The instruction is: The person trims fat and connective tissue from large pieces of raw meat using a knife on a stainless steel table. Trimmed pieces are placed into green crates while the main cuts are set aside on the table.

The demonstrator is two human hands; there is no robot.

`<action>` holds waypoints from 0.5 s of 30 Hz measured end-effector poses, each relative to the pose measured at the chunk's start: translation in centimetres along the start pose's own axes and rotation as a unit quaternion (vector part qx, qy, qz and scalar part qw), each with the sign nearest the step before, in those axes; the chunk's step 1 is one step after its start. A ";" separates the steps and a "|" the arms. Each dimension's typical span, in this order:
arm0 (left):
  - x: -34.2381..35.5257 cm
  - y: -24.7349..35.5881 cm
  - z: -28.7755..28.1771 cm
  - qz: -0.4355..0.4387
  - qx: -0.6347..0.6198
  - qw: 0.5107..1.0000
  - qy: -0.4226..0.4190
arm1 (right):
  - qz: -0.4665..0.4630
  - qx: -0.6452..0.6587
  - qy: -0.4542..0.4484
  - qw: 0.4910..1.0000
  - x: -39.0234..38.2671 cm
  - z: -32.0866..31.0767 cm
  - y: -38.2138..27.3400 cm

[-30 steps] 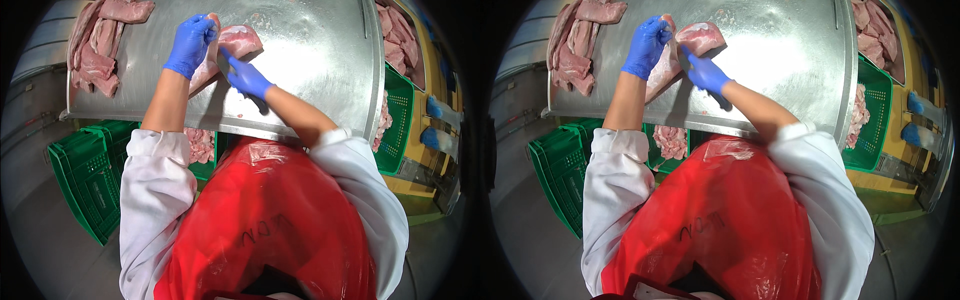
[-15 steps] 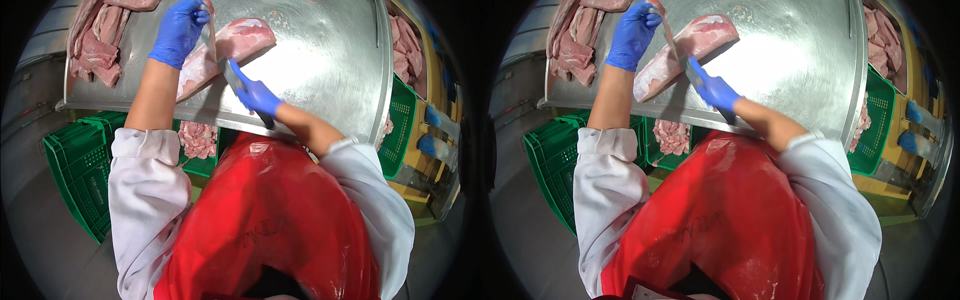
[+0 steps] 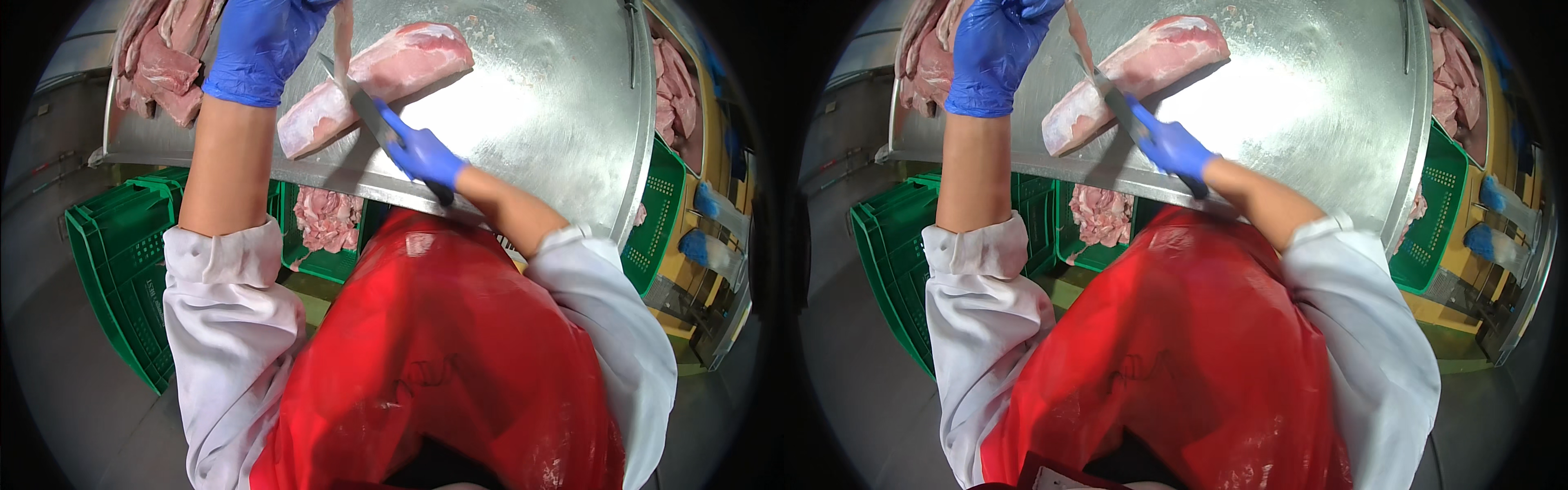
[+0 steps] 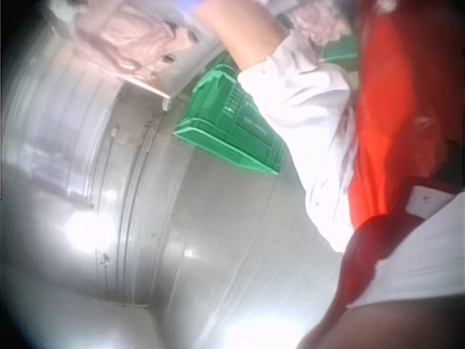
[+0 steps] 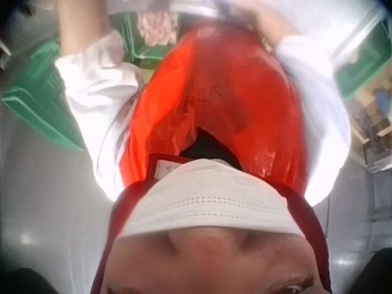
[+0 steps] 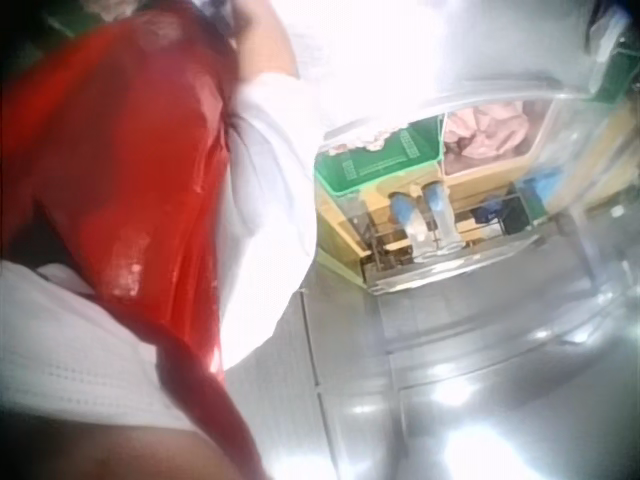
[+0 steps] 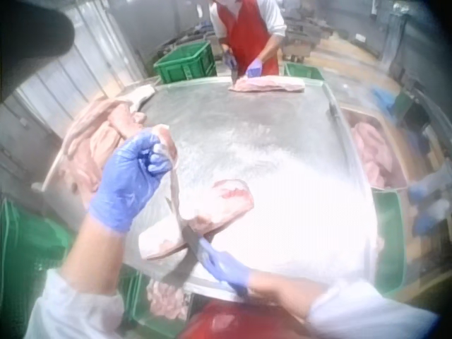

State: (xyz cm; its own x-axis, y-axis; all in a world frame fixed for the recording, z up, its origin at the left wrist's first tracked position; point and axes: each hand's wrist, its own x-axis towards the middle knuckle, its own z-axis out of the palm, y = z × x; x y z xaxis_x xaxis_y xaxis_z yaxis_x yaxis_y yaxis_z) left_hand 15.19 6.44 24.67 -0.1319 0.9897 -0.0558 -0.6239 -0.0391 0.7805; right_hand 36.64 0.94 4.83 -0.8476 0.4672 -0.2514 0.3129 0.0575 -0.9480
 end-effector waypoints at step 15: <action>-0.2 4.0 3.4 0.028 0.009 0.999 -0.039 | -0.060 -0.025 0.053 0.996 6.3 3.7 0.0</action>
State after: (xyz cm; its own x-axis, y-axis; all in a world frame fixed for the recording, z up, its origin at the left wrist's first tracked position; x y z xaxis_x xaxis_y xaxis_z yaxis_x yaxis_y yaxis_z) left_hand 15.32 6.55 29.94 -0.1055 0.9938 0.0350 -0.6026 -0.0919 0.7927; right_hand 29.74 0.58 2.56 -0.8307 0.5454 -0.1115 0.2349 0.1618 -0.9585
